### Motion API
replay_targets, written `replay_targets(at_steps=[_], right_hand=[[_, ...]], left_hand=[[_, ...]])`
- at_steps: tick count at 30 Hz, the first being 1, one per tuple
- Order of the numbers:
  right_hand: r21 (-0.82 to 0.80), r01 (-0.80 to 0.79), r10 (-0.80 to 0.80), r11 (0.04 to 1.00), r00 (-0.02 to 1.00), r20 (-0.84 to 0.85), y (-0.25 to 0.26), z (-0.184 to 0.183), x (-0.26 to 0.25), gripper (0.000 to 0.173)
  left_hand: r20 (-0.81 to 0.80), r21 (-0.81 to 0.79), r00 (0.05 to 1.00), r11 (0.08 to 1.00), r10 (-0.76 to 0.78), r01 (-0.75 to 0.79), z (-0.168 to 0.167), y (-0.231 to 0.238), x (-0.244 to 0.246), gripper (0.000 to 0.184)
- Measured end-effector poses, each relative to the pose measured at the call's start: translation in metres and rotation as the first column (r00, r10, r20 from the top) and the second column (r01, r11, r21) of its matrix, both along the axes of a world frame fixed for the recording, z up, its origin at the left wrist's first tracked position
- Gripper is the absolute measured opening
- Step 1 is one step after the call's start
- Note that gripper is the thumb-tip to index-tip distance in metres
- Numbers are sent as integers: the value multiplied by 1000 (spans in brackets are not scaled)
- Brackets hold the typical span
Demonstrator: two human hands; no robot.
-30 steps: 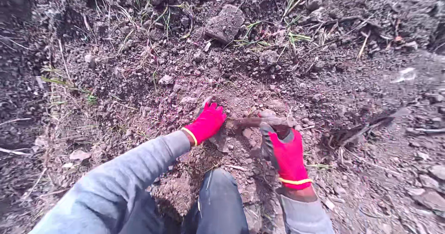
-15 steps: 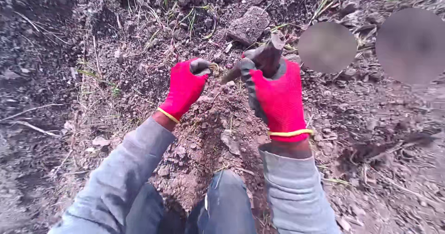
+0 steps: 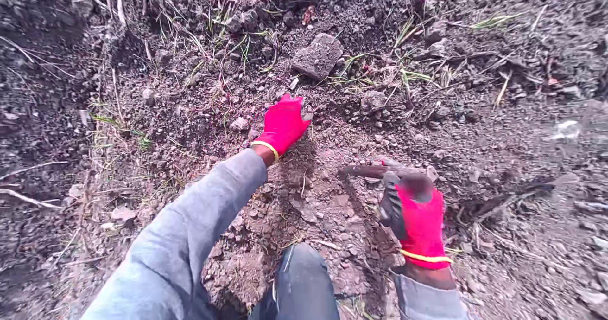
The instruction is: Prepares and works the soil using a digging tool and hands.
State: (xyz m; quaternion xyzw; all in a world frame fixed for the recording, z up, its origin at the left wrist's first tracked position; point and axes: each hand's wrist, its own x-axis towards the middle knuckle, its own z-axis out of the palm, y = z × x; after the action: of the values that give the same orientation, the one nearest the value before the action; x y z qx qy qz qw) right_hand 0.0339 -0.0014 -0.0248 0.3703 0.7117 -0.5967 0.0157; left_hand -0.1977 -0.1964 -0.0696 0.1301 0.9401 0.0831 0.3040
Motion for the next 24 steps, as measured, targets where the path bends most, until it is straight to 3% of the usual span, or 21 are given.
replay_targets(at_steps=[1, 3, 5, 9, 12, 14, 16, 18, 20, 22, 24], right_hand=[[5, -5, 5, 1000, 1000, -5, 0, 1, 1, 32], [54, -98, 101, 994, 992, -71, 5, 14, -8, 32], [68, -144, 152, 987, 977, -148, 8, 36, -15, 30], [-32, -135, 112, 990, 914, -391, 15, 91, -60, 27], [-201, -133, 16, 970, 867, -498, -2, 125, -96, 10], [-110, -152, 83, 982, 878, -471, -32, 129, -133, 13], [36, -258, 260, 965, 941, -215, -83, 105, -162, 24], [-3, -428, 426, 904, 900, 90, -151, 24, -175, 36], [-80, -485, 491, 871, 845, 213, -204, -61, -163, 37], [-107, -403, 417, 909, 882, 220, -200, -74, -144, 35], [-88, -252, 260, 964, 961, 99, -171, -46, -117, 29]], left_hand=[[22, 11, 1000, 1000, 9, -10, -19, 16, 1, 41], [-7, 57, 1000, 998, 9, -8, -41, 40, 0, 25], [1, 103, 1000, 994, -29, 28, -34, 37, 10, 20], [76, 219, 997, 975, 6, -23, 23, -41, -15, 23], [-17, 127, 996, 988, -87, 88, 85, -123, -28, 21], [-128, 25, 973, 980, -195, 199, 117, -164, -44, 20], [-178, -14, 949, 965, -260, 262, 135, -176, -55, 23], [-261, -20, 921, 955, -290, 295, 137, -165, -65, 24], [-255, -36, 918, 952, -303, 304, 114, -146, -58, 21], [-90, -37, 929, 933, -360, 358, 66, -126, -34, 16], [186, -3, 867, 882, -463, 471, 5, -119, -1, 20]])
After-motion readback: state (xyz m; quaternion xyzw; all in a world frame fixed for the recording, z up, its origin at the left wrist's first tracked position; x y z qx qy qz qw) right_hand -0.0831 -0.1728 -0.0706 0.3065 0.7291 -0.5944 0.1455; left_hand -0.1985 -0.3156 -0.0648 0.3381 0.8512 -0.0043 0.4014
